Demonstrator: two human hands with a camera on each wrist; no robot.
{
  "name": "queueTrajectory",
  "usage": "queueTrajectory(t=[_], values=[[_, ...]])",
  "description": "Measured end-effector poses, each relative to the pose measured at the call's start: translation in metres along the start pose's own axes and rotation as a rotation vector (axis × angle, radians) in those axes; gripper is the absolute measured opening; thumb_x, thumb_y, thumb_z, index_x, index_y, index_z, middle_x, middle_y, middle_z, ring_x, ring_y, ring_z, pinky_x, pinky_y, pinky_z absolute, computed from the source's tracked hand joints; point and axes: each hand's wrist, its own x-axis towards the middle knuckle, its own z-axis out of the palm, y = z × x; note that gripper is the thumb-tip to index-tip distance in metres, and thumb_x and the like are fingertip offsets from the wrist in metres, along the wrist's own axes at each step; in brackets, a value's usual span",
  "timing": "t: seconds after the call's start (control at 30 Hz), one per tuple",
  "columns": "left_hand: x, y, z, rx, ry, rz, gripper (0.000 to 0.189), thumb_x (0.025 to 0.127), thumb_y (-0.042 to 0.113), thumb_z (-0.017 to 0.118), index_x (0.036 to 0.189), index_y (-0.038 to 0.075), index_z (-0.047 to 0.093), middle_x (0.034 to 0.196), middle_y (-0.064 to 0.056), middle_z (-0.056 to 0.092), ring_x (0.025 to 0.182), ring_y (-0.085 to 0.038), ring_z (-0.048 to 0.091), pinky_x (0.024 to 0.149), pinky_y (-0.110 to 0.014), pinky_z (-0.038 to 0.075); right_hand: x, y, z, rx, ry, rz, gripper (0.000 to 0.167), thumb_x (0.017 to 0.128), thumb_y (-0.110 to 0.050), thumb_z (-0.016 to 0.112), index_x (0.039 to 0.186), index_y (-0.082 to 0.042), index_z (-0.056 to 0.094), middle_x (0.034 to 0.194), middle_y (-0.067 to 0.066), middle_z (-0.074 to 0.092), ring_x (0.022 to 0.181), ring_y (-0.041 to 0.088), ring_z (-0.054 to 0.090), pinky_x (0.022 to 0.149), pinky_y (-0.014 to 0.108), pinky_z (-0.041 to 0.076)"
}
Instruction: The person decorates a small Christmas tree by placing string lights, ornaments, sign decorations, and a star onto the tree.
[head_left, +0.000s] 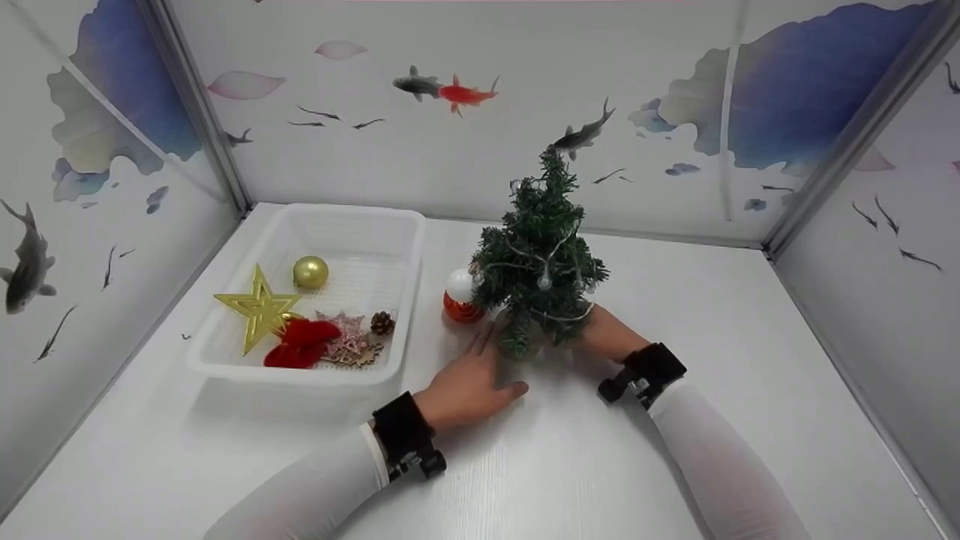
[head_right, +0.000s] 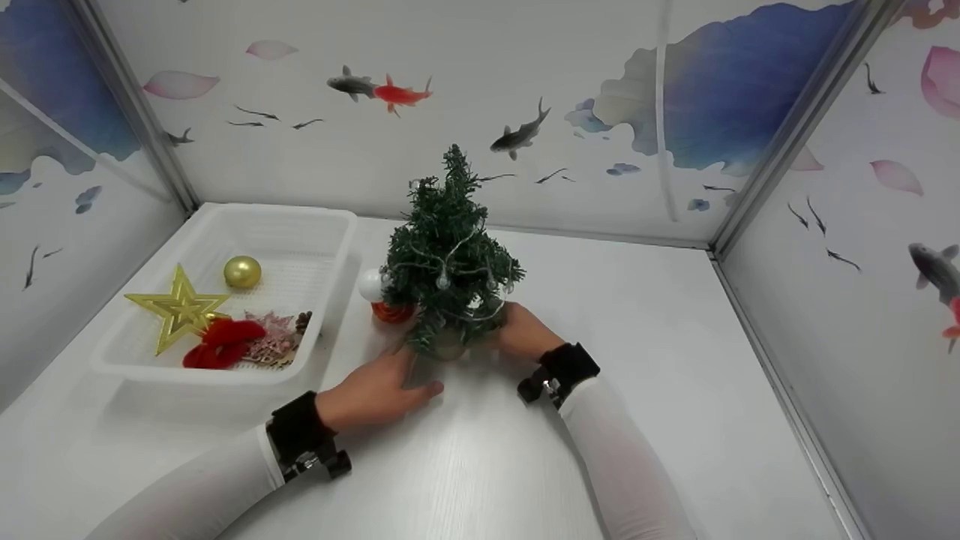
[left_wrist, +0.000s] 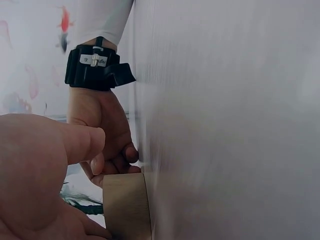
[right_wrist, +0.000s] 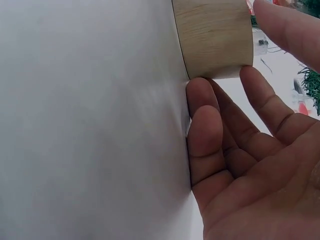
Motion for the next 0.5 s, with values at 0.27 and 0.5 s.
queueTrajectory(t=[0.27,0.5], values=[[-0.001,0.003,0.001,0.044,-0.029,-0.018,0.112,0.104,0.053,0.071,0.175,-0.006,0.006,0.180,-0.033,0.015,0.167,-0.045,0.022,0.128,-0.051,0.038,0.000,0.001,0.001,-0.082,0.018,-0.033,0.061,0.106,-0.014,0.073,0.160,0.006,0.053,0.160,0.025,0.057,0.150,0.042,0.052,0.128,0.056,0.036],[-0.023,0.035,-0.026,0.188,-0.192,0.010,0.085,0.106,0.059,0.067,0.150,-0.014,0.057,0.158,-0.032,0.054,0.152,-0.042,0.051,0.121,-0.048,0.047,0.001,0.001,0.003,-0.277,-0.005,-0.122,0.054,0.110,-0.013,0.066,0.158,0.009,0.053,0.158,0.028,0.058,0.147,0.046,0.054,0.125,0.059,0.039]])
